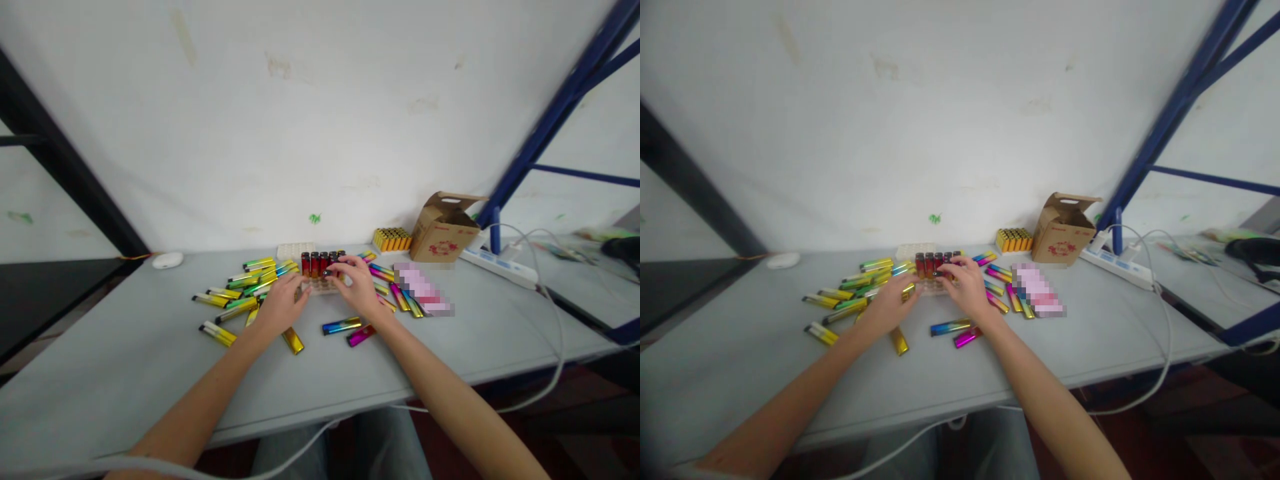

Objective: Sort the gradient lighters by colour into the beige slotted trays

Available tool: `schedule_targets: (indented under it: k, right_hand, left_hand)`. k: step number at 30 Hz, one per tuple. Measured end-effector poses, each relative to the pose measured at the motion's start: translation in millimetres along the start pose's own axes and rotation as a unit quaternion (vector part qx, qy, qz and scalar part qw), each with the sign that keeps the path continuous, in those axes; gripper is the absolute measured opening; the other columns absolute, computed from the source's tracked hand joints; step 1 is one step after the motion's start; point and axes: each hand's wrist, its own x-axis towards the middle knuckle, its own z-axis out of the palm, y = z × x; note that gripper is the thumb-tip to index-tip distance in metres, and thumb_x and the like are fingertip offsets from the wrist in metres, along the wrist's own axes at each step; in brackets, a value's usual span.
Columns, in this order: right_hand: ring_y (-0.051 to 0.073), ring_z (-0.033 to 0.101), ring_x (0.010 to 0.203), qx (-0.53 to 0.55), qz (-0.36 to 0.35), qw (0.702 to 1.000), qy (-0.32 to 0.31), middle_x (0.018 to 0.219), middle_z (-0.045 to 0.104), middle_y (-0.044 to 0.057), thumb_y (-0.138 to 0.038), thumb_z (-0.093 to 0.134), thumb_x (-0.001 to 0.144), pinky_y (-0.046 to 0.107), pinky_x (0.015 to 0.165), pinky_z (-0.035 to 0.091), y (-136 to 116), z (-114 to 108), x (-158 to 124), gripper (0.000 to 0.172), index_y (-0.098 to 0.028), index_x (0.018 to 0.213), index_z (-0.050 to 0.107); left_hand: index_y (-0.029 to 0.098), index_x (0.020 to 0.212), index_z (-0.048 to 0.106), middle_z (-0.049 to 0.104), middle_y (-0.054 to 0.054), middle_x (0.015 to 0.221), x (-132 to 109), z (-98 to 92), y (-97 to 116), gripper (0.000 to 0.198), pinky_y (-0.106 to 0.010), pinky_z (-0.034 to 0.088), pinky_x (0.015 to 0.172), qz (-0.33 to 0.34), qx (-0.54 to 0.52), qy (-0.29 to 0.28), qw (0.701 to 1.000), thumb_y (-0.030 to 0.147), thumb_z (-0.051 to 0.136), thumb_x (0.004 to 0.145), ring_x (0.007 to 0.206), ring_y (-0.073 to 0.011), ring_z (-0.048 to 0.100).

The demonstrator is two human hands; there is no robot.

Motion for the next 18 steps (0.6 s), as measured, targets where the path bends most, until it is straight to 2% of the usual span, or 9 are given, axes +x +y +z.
schedule_targets:
  k: [4, 7, 13, 18]
  right_hand:
    - [0.024, 0.059, 0.105, -0.026, -0.04, 0.998, -0.029, 0.095, 0.07, 0.007, -0.023, 0.068, 0.082, 0.041, 0.094, 0.048, 4, 5, -3, 0.014, -0.023, 0.095, 0.073]
    - [0.024, 0.056, 0.108, -0.046, -0.06, 0.997, -0.016, 0.105, 0.069, 0.008, -0.027, 0.067, 0.084, 0.042, 0.096, 0.046, 5, 3, -1, 0.013, -0.023, 0.096, 0.072]
    - [0.024, 0.055, 0.11, -0.097, -0.051, 0.994, 0.002, 0.113, 0.063, 0.009, -0.033, 0.064, 0.087, 0.043, 0.097, 0.043, 11, 0, -1, 0.017, -0.024, 0.097, 0.073]
    - [0.024, 0.053, 0.113, -0.159, -0.054, 0.986, -0.009, 0.119, 0.06, 0.01, -0.026, 0.056, 0.091, 0.042, 0.099, 0.043, 12, 2, 2, 0.023, -0.026, 0.108, 0.072]
  left_hand:
    - [0.015, 0.1, 0.067, 0.069, -0.011, 0.106, -1, 3.0, 4, 0.022, -0.043, 0.048, 0.096, 0.037, 0.032, -0.041, 0.998, 0.024, 0.05, 0.089, 0.103, -0.0261, 0.062]
    - [0.014, 0.1, 0.068, 0.07, -0.013, 0.106, -2, 4.3, 6, 0.022, -0.045, 0.047, 0.097, 0.046, 0.051, -0.06, 0.996, 0.023, 0.052, 0.088, 0.104, -0.0277, 0.062]
    - [0.014, 0.102, 0.068, 0.07, -0.013, 0.108, -3, 4.1, 5, 0.025, -0.047, 0.046, 0.099, 0.039, 0.059, -0.066, 0.995, 0.021, 0.05, 0.087, 0.107, -0.0281, 0.061]
    - [0.013, 0.103, 0.068, 0.07, -0.013, 0.108, -3, 2.0, 8, 0.026, -0.047, 0.046, 0.099, 0.037, 0.072, -0.076, 0.994, 0.021, 0.049, 0.087, 0.107, -0.0284, 0.061]
